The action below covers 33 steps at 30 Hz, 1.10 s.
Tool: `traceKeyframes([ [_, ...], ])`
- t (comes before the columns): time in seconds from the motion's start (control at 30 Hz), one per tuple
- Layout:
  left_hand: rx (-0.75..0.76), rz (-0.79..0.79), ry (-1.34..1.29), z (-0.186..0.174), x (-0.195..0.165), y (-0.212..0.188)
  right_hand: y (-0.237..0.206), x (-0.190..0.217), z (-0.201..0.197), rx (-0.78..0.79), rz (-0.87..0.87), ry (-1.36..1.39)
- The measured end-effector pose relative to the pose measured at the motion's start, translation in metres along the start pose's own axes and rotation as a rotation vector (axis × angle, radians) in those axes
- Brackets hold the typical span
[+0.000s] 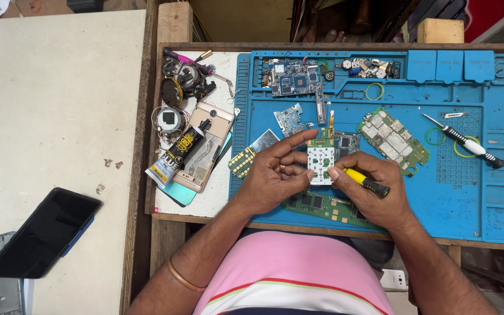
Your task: The person sits at a repair bench and uses a yellow-handled screwdriver to unscrew and pry components from several phone motherboards, working on one board at a time on a blue silicone mat, then moves to a larger main board and continues unscrewing and lifting parts from it.
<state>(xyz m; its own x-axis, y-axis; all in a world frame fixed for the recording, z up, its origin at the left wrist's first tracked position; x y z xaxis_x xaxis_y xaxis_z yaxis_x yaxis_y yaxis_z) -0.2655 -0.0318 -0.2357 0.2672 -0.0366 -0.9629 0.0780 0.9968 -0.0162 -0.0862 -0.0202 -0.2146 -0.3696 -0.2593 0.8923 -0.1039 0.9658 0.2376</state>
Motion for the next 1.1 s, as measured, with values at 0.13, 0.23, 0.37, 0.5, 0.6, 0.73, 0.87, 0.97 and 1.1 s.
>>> traceKeyframes([
  [0.13,-0.007,-0.010,0.003,-0.0005,0.0019,0.0012,0.0006,0.0011,0.0002,0.000,0.002,-0.014],
  [0.23,-0.009,-0.006,0.005,-0.0011,0.0025,0.0017,0.0006,0.0019,0.0001,-0.004,-0.007,-0.017],
  [0.37,-0.001,0.002,0.009,0.0008,0.0031,0.0007,-0.0008,0.0014,-0.0014,-0.008,-0.018,-0.018],
  [0.5,-0.005,-0.026,-0.004,0.0010,0.0044,0.0001,-0.0017,-0.0013,-0.0010,-0.003,0.000,-0.012],
  [0.6,-0.005,-0.029,0.011,0.0010,0.0045,0.0003,-0.0018,-0.0011,-0.0017,-0.006,-0.007,-0.028],
  [0.73,0.000,-0.013,0.000,0.0017,0.0034,0.0010,-0.0014,0.0002,-0.0017,-0.006,-0.015,-0.021],
  [0.87,0.005,-0.015,-0.019,0.0018,0.0041,0.0009,-0.0013,0.0001,-0.0014,-0.002,-0.012,-0.025],
  [0.97,0.008,-0.012,-0.026,0.0015,0.0043,0.0007,-0.0016,-0.0002,-0.0009,0.001,-0.012,-0.021],
  [1.1,0.002,-0.011,-0.001,0.0012,0.0054,0.0008,-0.0021,0.0009,-0.0006,0.000,-0.029,0.001],
])
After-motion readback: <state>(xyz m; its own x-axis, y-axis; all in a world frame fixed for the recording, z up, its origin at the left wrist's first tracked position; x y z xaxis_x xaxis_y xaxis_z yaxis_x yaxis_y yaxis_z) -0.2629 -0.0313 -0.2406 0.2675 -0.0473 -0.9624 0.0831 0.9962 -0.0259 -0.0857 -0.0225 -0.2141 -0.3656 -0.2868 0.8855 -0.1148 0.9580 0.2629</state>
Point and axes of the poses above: each hand's wrist, its own y-axis towards the middle knuckle, its own z-axis out of the palm, x = y × z, the point moved 8 cm from there along y, towards the middle knuckle, and after that the axes turned 15 degrees about -x, right-handed, at the moved point
